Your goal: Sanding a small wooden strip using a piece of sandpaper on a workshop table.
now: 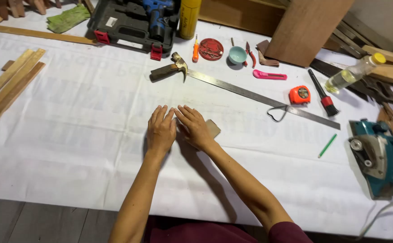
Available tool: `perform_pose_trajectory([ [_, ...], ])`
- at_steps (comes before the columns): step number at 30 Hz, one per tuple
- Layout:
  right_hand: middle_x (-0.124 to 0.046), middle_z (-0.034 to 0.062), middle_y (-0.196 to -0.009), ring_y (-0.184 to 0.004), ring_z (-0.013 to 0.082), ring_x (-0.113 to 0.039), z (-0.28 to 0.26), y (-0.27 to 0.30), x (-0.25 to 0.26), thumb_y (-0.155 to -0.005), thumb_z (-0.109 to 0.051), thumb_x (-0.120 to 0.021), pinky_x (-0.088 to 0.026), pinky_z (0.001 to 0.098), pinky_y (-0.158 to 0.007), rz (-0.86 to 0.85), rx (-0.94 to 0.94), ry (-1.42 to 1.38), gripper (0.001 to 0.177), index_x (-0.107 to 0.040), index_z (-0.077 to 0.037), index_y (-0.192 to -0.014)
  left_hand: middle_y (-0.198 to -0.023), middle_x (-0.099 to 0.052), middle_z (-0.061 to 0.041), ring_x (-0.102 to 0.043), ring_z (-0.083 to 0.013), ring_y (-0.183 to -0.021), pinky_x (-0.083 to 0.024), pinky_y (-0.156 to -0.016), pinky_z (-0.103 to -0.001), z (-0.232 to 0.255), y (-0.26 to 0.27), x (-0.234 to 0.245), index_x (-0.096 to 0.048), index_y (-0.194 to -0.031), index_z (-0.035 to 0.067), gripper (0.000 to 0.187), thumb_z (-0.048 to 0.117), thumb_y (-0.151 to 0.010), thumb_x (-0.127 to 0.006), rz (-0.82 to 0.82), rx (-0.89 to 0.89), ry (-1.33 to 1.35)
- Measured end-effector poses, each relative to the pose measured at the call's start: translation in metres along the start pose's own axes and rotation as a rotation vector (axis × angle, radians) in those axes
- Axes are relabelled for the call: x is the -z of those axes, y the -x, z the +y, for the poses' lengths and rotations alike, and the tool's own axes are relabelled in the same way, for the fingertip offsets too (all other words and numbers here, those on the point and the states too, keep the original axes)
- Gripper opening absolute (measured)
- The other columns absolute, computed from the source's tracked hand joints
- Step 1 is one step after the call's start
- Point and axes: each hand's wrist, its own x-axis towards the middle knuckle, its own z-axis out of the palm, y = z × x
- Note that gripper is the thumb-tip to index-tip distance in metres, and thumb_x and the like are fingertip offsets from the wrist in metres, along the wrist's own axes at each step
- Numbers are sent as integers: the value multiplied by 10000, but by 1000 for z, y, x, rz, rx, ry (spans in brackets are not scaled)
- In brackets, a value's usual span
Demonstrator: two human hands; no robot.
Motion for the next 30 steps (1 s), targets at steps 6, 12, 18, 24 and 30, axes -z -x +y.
perform_pose_trajectory([
  [6,-517,153,-1530,-1446,367,-437,1,39,38,-904,-134,-714,-330,533,-1192,30,-117,70,585,-544,-87,-1462,-1385,-615,-170,-505,-343,-1359,-444,-1087,-473,43,9,-13,-656,-1334,20,422,126,-926,-677,-70,-99,115],
  [12,-522,144,-1533,-1455,351,-434,10,68,50,-941,-185,-697,-332,534,-1192,73,-254,81,539,-559,-119,-1459,-1327,-629,-171,-528,-339,-1317,-456,-1057,-486,62,12,-22,-667,-1312,38,398,137,-927,-686,-177,-173,136],
  [18,-503,144,-1539,-1478,339,-401,22,93,50,-960,-243,-679,-316,530,-1202,86,-364,125,549,-541,-106,-1474,-1337,-621,-185,-531,-351,-1322,-444,-1066,-510,78,12,-39,-656,-1331,28,432,128,-912,-695,-214,-269,166],
  [24,-493,127,-1571,-1503,318,-393,31,124,77,-1003,-243,-640,-300,501,-1232,175,-446,153,508,-539,-104,-1480,-1373,-615,-181,-525,-360,-1345,-439,-1075,-512,116,5,-53,-653,-1308,37,424,125,-897,-712,-248,-395,220],
  [30,-491,131,-1571,-1497,319,-398,46,162,132,-989,-217,-646,-306,502,-1224,220,-526,205,510,-548,-100,-1476,-1361,-609,-199,-517,-378,-1336,-430,-1060,-517,180,0,-79,-645,-1330,33,464,123,-880,-716,-266,-503,287],
])
